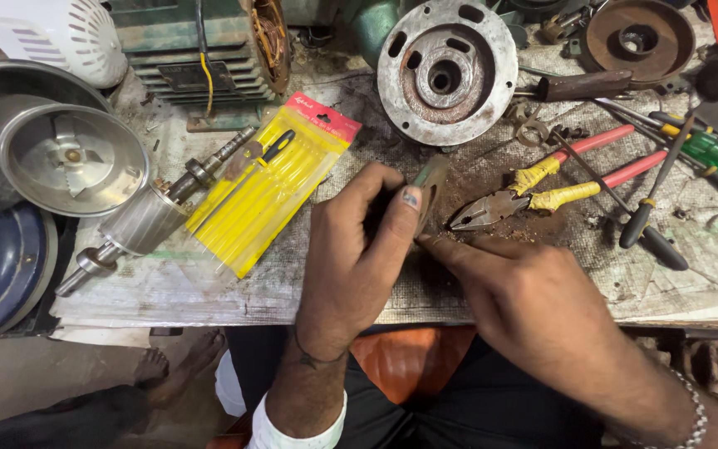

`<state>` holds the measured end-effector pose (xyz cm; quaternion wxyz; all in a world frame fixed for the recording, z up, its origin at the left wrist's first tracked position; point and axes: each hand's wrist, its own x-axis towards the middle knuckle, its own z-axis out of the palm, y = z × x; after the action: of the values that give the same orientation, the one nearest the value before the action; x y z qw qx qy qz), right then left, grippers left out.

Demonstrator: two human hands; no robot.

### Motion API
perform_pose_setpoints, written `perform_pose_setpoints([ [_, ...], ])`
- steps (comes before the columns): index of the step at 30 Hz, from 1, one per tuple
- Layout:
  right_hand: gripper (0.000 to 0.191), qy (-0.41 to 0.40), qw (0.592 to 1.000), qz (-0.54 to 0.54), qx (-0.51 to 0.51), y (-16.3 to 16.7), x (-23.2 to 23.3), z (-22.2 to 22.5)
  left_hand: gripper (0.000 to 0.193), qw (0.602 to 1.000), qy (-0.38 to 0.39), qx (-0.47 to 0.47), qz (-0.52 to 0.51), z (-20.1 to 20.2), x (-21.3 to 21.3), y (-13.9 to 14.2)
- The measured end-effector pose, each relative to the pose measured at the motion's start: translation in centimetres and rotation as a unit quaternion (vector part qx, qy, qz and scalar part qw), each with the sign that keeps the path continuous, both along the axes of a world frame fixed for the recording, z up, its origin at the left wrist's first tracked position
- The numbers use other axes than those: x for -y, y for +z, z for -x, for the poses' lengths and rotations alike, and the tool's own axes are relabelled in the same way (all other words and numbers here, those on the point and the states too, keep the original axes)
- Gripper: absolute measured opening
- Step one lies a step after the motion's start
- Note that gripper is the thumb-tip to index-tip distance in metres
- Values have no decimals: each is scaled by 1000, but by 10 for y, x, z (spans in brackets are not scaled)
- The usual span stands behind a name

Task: The person holds a rusty metal pump cover plate on the workbench and scrapes rust from its surface with a small hand tool, repositioning the plate to work different areas. Later they use a file to work over the plate's edges and surface, continuing to remove rust by hand.

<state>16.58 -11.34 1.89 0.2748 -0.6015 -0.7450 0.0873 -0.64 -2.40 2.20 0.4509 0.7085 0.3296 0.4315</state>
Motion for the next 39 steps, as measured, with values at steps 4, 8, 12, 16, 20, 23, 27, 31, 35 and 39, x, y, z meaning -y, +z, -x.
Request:
perform_pose_setpoints([
  [4,49,-22,999,10,35,3,-1,-5,18,998,45,11,-50,-8,-1,-7],
  [8,55,-88,989,29,117,-2,0,5,17,990,82,16,-109,-13,2,-13],
  [12,59,-61,994,62,66,2,-4,7,16,992,71,-6,-106,-11,0,-13],
  [16,44,-76,993,30,88,7,-8,8,15,995,42,-12,-88,-8,-3,-10],
  [20,38,-35,999,19,33,1,-8,6,15,997,17,-13,-69,-3,-2,-8],
  [23,34,-78,996,31,41,-7,-6,5,16,996,12,-17,-85,-1,-3,-8],
  [27,52,-107,979,109,133,-12,-5,8,16,997,26,-33,-64,-1,-5,-8],
  [31,30,-33,999,6,-17,-10,-8,2,16,997,18,-21,-68,-1,-4,-9],
  [35,38,-76,995,58,25,-11,-8,3,16,997,12,-20,-76,-1,-4,-9],
  [39,64,-88,982,59,154,-17,-5,12,16,992,29,-18,-123,0,-5,-9],
])
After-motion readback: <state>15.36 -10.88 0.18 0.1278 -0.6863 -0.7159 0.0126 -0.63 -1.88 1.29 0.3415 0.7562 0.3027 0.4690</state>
